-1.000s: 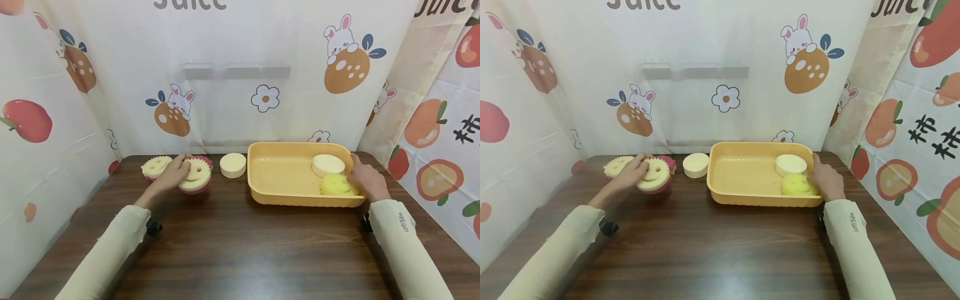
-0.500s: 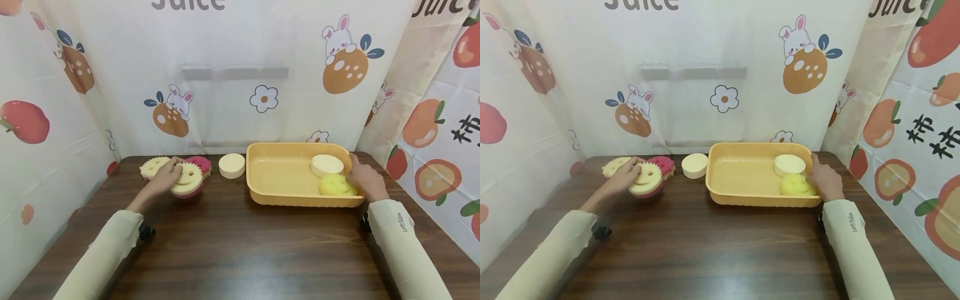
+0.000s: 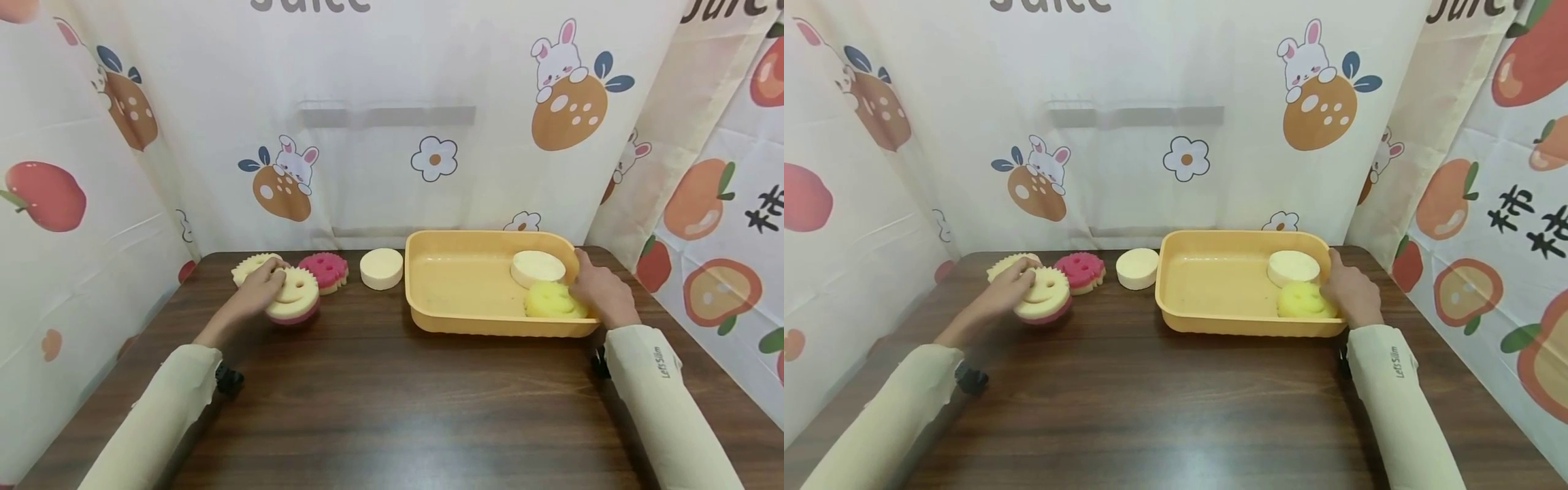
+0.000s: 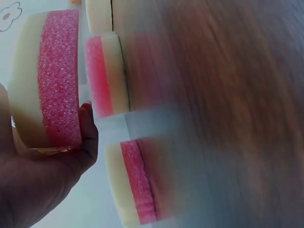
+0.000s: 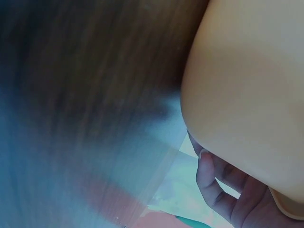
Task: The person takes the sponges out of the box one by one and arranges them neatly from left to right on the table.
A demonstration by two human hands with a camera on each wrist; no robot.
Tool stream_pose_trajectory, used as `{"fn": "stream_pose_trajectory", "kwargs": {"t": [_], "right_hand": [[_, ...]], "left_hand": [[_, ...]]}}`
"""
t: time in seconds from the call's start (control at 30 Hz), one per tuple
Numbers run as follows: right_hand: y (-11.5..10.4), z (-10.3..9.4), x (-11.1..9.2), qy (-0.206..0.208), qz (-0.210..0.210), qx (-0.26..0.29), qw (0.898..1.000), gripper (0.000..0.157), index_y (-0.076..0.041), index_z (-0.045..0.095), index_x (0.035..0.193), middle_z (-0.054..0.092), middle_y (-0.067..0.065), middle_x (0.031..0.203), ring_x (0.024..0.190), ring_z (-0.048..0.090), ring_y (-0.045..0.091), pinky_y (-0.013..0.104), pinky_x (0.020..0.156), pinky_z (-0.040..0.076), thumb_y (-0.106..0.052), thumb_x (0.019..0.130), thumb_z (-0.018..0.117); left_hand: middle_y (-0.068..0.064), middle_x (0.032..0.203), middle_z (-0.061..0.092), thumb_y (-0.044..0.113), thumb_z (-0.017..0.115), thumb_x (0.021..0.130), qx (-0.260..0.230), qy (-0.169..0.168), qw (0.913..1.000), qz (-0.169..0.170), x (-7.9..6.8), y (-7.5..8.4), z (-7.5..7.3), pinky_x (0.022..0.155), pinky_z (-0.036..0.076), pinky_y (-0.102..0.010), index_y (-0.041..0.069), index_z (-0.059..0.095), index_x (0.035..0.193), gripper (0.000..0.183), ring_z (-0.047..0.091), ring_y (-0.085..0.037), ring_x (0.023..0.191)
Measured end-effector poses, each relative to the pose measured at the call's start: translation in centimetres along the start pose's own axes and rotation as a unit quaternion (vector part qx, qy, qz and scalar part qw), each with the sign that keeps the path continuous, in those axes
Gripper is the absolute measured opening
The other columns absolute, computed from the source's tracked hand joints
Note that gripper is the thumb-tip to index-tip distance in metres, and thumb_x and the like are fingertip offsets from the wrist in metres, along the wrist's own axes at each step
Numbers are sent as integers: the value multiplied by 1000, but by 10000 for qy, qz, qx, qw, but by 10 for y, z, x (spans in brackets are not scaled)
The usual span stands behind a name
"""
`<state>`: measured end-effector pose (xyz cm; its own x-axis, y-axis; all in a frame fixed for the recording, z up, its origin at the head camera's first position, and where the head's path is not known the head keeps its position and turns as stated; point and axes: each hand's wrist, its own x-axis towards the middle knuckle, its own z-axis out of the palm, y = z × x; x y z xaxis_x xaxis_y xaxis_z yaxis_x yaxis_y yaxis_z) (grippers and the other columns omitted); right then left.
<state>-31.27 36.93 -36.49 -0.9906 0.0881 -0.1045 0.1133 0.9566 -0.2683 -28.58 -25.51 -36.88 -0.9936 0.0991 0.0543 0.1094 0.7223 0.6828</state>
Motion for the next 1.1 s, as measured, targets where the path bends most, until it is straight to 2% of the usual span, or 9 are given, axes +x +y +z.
{"fn": "stream_pose_trajectory", "kwargs": {"t": [0.27,0.47,0.6,0.83,1.1], "right_hand": [[1,0,1,18,-54,-2,10000,79,-7,-1,158,48,42,126,100,57,51,58,70,45,-35,99,43],[2,2,1,115,-198,-17,9997,78,-6,0,158,51,42,122,99,59,52,56,66,46,-31,98,42],[2,2,0,146,-208,-27,9997,78,-6,1,158,51,42,123,101,58,54,56,66,46,-31,98,42],[3,1,-1,131,-163,12,9998,79,-7,-1,158,49,42,125,102,57,54,57,68,45,-34,98,43],[1,1,0,98,-185,35,9998,78,-6,1,158,50,42,124,99,58,51,55,66,45,-29,97,44]], "left_hand": [[-22,138,49,32,25,105,181,-85,9997,-140,-3,-14,-8,91,38,-35,3,47,134,47,44,-29,117],[-21,121,53,29,23,105,356,18,9994,-37,-5,-19,-12,78,39,-31,0,48,133,48,47,-29,102],[-22,121,52,31,21,105,415,30,9991,-114,-7,-23,-15,80,39,-32,-1,47,135,51,47,-30,103],[-25,133,50,32,21,104,436,-115,9987,-241,-9,-26,-21,88,39,-35,-2,47,135,52,47,-33,113],[-26,134,50,32,21,104,611,-137,9974,-355,-12,-35,-25,88,40,-38,-2,46,134,52,47,-34,113]]}}
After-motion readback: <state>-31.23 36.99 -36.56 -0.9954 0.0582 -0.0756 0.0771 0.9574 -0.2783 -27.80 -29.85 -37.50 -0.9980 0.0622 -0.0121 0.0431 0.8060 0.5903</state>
